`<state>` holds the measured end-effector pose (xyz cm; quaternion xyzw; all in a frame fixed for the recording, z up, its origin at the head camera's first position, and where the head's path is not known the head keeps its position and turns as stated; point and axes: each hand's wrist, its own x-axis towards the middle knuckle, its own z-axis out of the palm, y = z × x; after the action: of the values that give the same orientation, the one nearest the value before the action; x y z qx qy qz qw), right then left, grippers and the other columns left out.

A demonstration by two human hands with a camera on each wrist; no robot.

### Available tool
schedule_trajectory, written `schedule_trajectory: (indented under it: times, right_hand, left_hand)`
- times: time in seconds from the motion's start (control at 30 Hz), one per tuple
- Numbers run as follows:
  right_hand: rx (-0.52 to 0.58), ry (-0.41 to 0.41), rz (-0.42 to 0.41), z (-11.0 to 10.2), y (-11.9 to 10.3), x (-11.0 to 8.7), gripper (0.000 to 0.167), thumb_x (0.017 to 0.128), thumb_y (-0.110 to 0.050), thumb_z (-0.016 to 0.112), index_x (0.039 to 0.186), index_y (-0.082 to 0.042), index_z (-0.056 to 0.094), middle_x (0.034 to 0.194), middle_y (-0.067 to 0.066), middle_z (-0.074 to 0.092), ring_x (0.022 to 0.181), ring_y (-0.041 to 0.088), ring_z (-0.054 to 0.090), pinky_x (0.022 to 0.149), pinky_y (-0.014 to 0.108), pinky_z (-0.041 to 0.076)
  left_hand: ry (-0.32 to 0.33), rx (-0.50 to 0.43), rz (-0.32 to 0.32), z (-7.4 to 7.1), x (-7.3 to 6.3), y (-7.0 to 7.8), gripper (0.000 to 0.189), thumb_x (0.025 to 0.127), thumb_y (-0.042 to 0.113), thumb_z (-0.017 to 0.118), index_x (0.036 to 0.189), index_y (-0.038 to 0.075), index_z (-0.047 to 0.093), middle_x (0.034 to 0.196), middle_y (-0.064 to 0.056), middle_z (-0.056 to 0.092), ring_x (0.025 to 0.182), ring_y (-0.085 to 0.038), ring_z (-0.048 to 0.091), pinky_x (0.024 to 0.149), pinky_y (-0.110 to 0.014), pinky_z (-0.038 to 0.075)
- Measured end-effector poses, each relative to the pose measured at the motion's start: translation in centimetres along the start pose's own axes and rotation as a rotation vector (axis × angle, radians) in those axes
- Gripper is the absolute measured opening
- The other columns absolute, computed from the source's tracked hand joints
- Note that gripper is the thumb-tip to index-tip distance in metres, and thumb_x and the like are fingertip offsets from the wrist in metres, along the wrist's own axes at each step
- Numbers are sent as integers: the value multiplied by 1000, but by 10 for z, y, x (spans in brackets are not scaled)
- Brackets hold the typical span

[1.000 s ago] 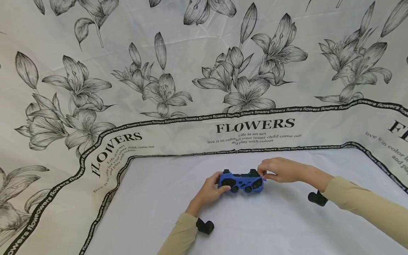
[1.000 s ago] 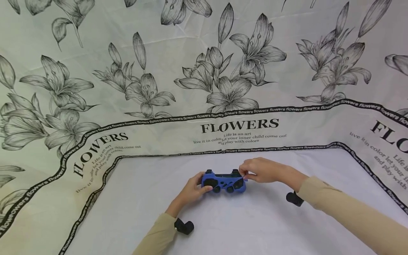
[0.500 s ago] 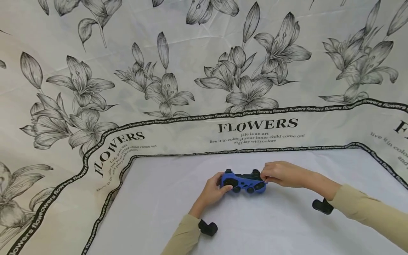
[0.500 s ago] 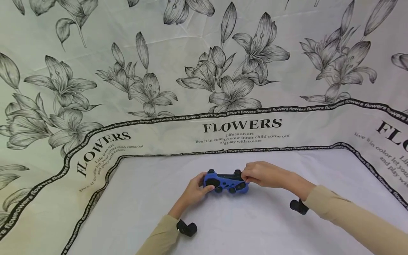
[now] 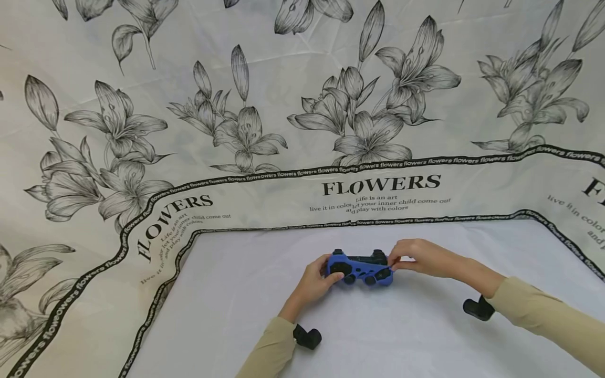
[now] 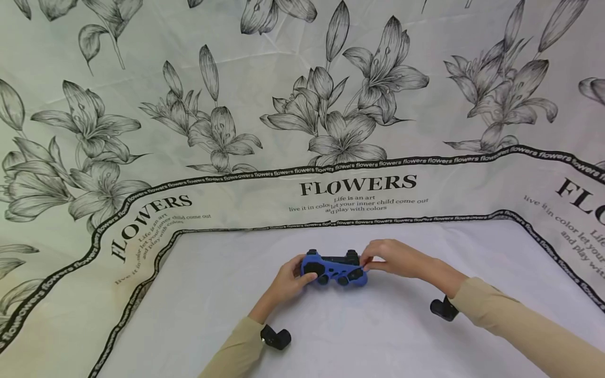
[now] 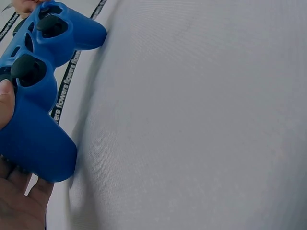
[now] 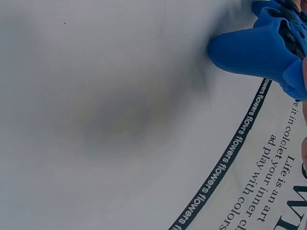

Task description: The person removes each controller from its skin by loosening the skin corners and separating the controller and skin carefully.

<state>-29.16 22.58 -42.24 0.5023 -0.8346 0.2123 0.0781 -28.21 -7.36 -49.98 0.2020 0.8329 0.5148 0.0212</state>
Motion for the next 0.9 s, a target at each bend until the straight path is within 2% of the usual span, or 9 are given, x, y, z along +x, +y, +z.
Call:
schedule_trajectory:
  times: [0.13, 0.27, 0.4, 0.5, 0.67, 0.8, 0.9]
  right_hand:
    - [-45, 32, -57, 2, 1, -1, 27, 70, -7, 83, 91, -15, 69, 89, -7, 67, 81, 5, 62, 70, 22, 54]
    - [-161, 97, -194, 5, 3, 2, 31, 66, -1, 83, 90, -14, 68, 87, -7, 66, 81, 7, 61, 73, 18, 51]
    - [-278, 139, -293, 7, 4, 2, 35, 63, 5, 81, 91, -11, 67, 88, -4, 68, 80, 10, 63, 74, 21, 52]
    - [-320, 155, -297, 9, 4, 0, 36, 62, 6, 80, 92, -11, 67, 89, -3, 69, 80, 12, 65, 74, 26, 53]
    - [-261, 162, -239, 10, 7, -1, 36, 63, 6, 81, 91, -13, 67, 89, -6, 68, 82, 10, 65, 76, 23, 52]
    - [-218, 160, -215, 11, 7, -5, 24, 75, -10, 81, 94, -14, 67, 92, -7, 68, 84, 9, 65, 78, 19, 51]
    - [-222, 183, -223, 13, 7, -5, 25, 73, -14, 82, 93, -14, 67, 91, -7, 68, 83, 10, 65, 77, 19, 51]
  left_hand:
    - [0, 15, -6, 0, 0, 1, 55, 91, 26, 66, 135, -1, 48, 123, -16, 64, 114, -24, 61, 97, -35, 49]
    - [3, 32, -4, 0, 1, 1, 55, 92, 26, 66, 136, -2, 48, 122, -16, 64, 112, -22, 61, 96, -35, 50]
    - [1, 30, 5, 0, 1, 1, 54, 92, 25, 66, 136, -2, 48, 122, -15, 64, 111, -22, 62, 95, -35, 50]
    - [0, 25, 9, -1, 1, 2, 54, 92, 25, 65, 136, -2, 48, 121, -16, 64, 110, -22, 62, 95, -35, 50]
    - [1, 23, -7, 0, 1, 3, 56, 92, 26, 65, 137, -3, 47, 123, -16, 64, 111, -22, 61, 96, -36, 49]
    - [-3, 19, -17, 0, 2, 3, 56, 92, 26, 65, 137, -2, 47, 123, -15, 64, 111, -22, 61, 96, -35, 49]
    - [-5, 11, -16, 1, 1, 2, 55, 92, 25, 65, 137, -2, 46, 124, -16, 63, 112, -22, 61, 97, -35, 49]
